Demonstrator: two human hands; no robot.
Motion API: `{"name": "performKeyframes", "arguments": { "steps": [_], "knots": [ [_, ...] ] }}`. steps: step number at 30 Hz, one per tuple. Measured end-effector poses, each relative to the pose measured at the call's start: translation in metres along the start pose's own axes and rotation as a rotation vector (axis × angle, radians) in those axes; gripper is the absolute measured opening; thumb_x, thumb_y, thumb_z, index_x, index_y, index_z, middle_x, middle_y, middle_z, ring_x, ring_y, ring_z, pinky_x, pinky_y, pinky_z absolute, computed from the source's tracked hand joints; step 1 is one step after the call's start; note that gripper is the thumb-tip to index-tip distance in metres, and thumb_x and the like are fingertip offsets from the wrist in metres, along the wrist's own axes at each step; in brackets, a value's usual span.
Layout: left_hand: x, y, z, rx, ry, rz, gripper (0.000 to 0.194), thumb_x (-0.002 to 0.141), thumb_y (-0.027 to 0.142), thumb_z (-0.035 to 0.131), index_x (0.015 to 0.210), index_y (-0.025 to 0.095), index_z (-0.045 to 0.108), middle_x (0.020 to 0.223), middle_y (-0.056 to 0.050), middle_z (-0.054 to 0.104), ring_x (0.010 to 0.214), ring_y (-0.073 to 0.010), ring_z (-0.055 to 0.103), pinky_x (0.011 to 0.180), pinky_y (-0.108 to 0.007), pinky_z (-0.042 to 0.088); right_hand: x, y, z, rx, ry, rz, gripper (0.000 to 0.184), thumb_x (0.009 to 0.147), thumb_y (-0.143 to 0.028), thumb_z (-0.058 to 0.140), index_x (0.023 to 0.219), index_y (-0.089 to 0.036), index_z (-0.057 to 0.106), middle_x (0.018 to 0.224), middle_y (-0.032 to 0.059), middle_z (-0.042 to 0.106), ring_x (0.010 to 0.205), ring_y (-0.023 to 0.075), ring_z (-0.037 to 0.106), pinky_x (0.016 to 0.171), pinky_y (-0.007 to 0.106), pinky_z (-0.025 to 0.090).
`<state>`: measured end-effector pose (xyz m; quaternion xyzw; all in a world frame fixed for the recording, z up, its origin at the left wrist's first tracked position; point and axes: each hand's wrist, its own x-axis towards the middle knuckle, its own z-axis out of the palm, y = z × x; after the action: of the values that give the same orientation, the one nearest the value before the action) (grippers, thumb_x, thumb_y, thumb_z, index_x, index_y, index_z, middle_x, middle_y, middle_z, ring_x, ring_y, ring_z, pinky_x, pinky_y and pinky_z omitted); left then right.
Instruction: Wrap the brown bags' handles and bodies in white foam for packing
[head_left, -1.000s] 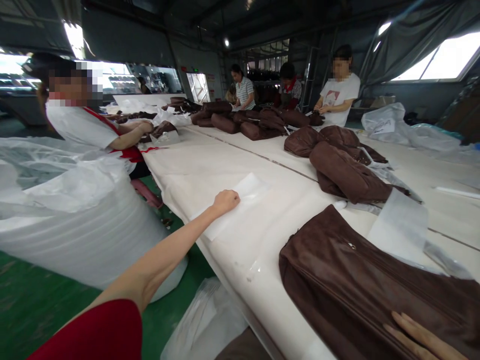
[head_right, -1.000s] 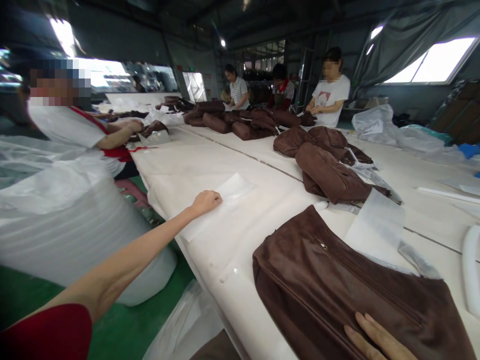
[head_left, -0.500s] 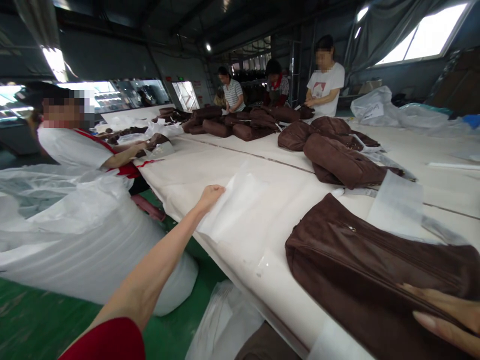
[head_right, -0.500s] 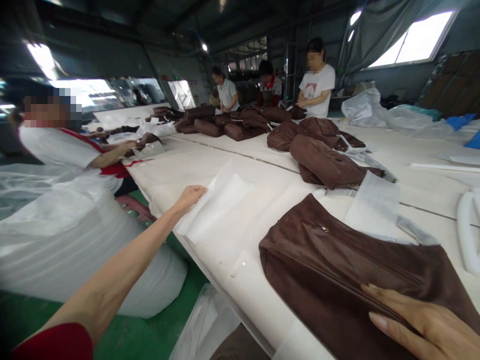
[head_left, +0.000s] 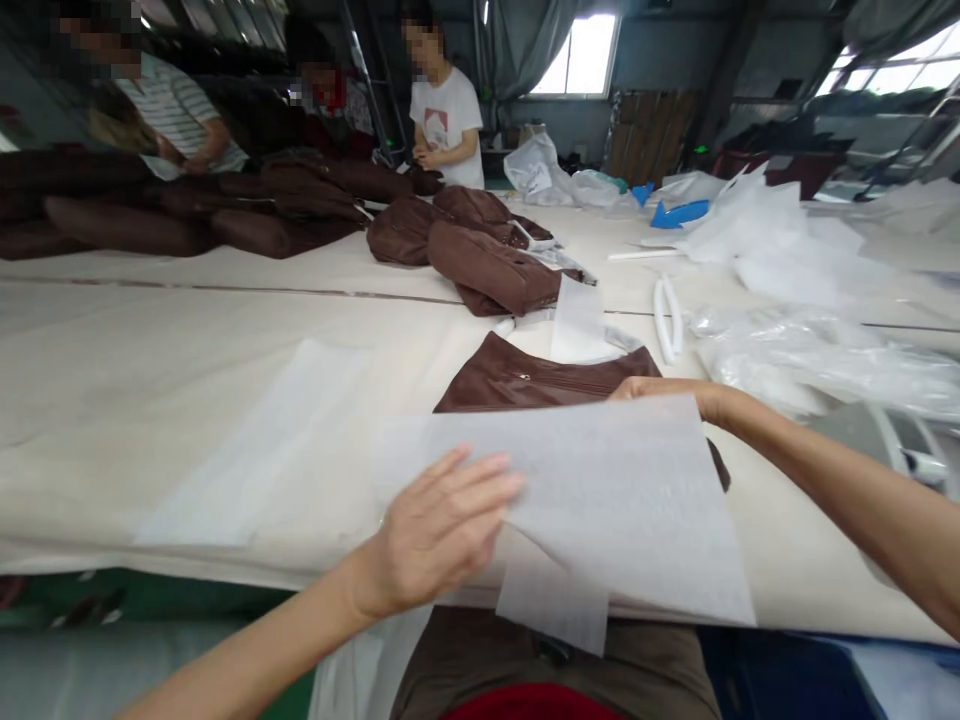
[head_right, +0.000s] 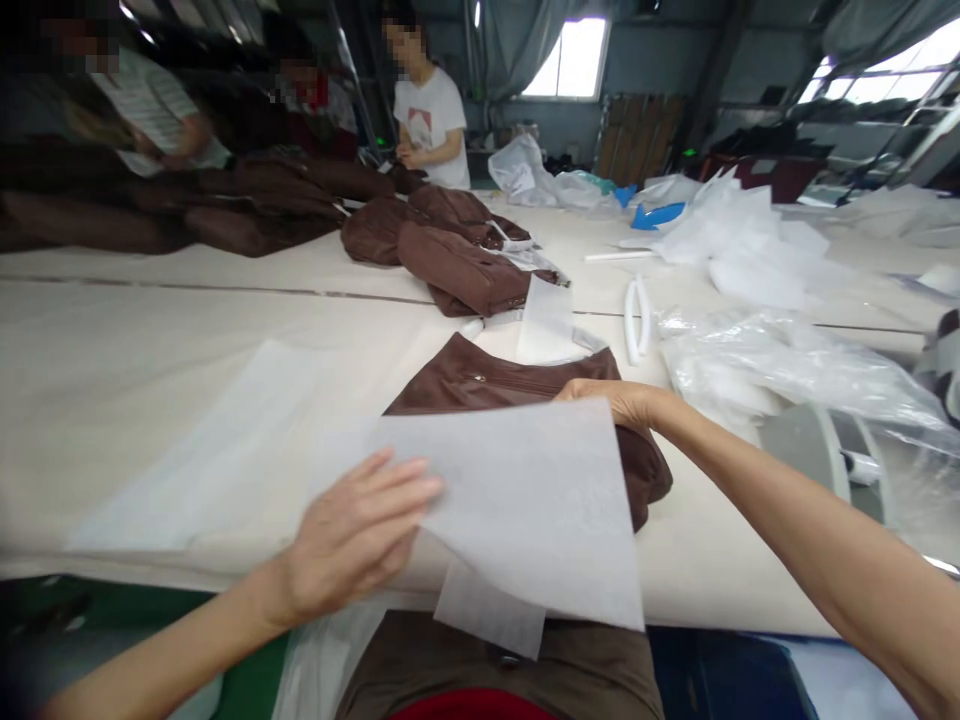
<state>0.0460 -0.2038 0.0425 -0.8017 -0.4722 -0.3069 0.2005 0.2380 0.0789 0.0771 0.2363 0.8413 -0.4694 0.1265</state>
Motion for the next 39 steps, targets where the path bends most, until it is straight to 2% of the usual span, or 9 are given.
{"name": "performKeyframes", "arguments": {
  "steps": [4, 9, 17, 22, 27, 30, 34, 37, 39],
  "knots": [
    [0.003, 0.014, 0.071, -0.074, -0.063, 0.096, 0.012, 0.088, 0.006, 0.054, 0.092, 0.014, 0.062, 0.119, -0.006, 0.07, 0.128, -0.0215, 0.054, 0.119, -0.043, 0.035, 0.0, -0.002, -0.005, 0.055, -0.2, 0.007, 0.038, 0.076, -0.051, 0.069, 0.08, -0.013, 0.071, 0.069, 0.0002, 0.065, 0.06, 0.0117, 0.055, 0.064, 0.026, 0.047],
    [0.006, 0.007, 0.102, -0.059, -0.069, 0.145, 0.01, 0.09, 0.007, 0.055, 0.09, 0.013, 0.063, 0.126, -0.006, 0.067, 0.132, -0.0231, 0.05, 0.122, -0.048, 0.024, 0.004, 0.0, -0.007, 0.124, -0.232, 0.052, 0.042, 0.071, -0.055, 0.073, 0.08, -0.015, 0.071, 0.072, 0.0012, 0.067, 0.062, 0.0137, 0.057, 0.067, 0.028, 0.049],
    [0.007, 0.012, 0.107, 0.021, -0.177, -0.017, 0.02, 0.094, 0.023, 0.053, 0.109, 0.015, 0.064, 0.145, -0.009, 0.052, 0.144, -0.0263, 0.031, 0.124, -0.049, 0.008, 0.005, 0.002, -0.008, 0.029, -0.224, -0.004, 0.041, 0.075, -0.055, 0.069, 0.076, -0.014, 0.068, 0.066, -0.002, 0.059, 0.06, 0.0113, 0.049, 0.061, 0.025, 0.042],
    [0.007, 0.003, 0.105, 0.069, -0.213, -0.015, 0.027, 0.097, 0.029, 0.051, 0.121, 0.02, 0.061, 0.148, -0.005, 0.048, 0.146, -0.023, 0.027, 0.124, -0.045, 0.0, 0.004, 0.0, -0.007, -0.071, -0.233, -0.052, 0.047, 0.075, -0.062, 0.066, 0.072, -0.016, 0.062, 0.063, -0.0036, 0.053, 0.059, 0.0112, 0.046, 0.056, 0.024, 0.037],
    [0.01, -0.006, 0.106, 0.139, -0.121, 0.004, 0.028, 0.097, 0.015, 0.047, 0.121, 0.022, 0.061, 0.143, -0.003, 0.054, 0.144, -0.0188, 0.032, 0.123, -0.044, 0.004, -0.008, 0.001, 0.014, -0.252, -0.065, -0.171, 0.036, 0.071, -0.043, 0.077, 0.09, -0.016, 0.065, 0.082, -0.0005, 0.065, 0.075, 0.0165, 0.056, 0.067, 0.024, 0.04],
    [0.015, -0.011, 0.102, 0.176, -0.06, -0.006, 0.035, 0.095, 0.015, 0.054, 0.129, 0.02, 0.056, 0.139, -0.005, 0.058, 0.141, -0.0189, 0.037, 0.123, -0.042, 0.008, -0.016, 0.009, 0.03, -0.295, 0.093, -0.236, 0.021, 0.081, -0.035, 0.069, 0.081, -0.016, 0.061, 0.073, -0.0012, 0.06, 0.07, 0.015, 0.055, 0.065, 0.024, 0.037],
    [0.029, -0.027, 0.087, 0.245, 0.009, -0.061, 0.045, 0.092, 0.023, 0.062, 0.135, 0.016, 0.049, 0.135, -0.011, 0.06, 0.133, -0.0254, 0.047, 0.119, -0.044, 0.02, -0.021, 0.021, 0.04, -0.255, 0.195, -0.266, 0.024, 0.087, -0.034, 0.064, 0.074, -0.017, 0.055, 0.068, -0.0033, 0.054, 0.064, 0.0121, 0.051, 0.062, 0.022, 0.035],
    [0.045, -0.043, 0.072, 0.28, -0.11, -0.062, 0.042, 0.094, 0.033, 0.059, 0.131, 0.015, 0.052, 0.119, -0.012, 0.067, 0.107, -0.0263, 0.063, 0.097, -0.04, 0.042, -0.021, 0.024, 0.045, -0.24, 0.252, -0.274, 0.025, 0.088, -0.033, 0.065, 0.073, -0.017, 0.054, 0.067, -0.0035, 0.053, 0.064, 0.0118, 0.05, 0.062, 0.022, 0.035],
    [0.055, -0.051, 0.064, 0.269, -0.27, -0.101, 0.031, 0.092, 0.038, 0.061, 0.114, 0.018, 0.06, 0.097, -0.007, 0.069, 0.084, -0.0235, 0.065, 0.074, -0.034, 0.045, -0.022, 0.023, 0.048, -0.232, 0.28, -0.281, 0.021, 0.089, -0.032, 0.065, 0.076, -0.017, 0.057, 0.072, -0.0016, 0.057, 0.069, 0.013, 0.054, 0.065, 0.022, 0.037]
  ]
}}
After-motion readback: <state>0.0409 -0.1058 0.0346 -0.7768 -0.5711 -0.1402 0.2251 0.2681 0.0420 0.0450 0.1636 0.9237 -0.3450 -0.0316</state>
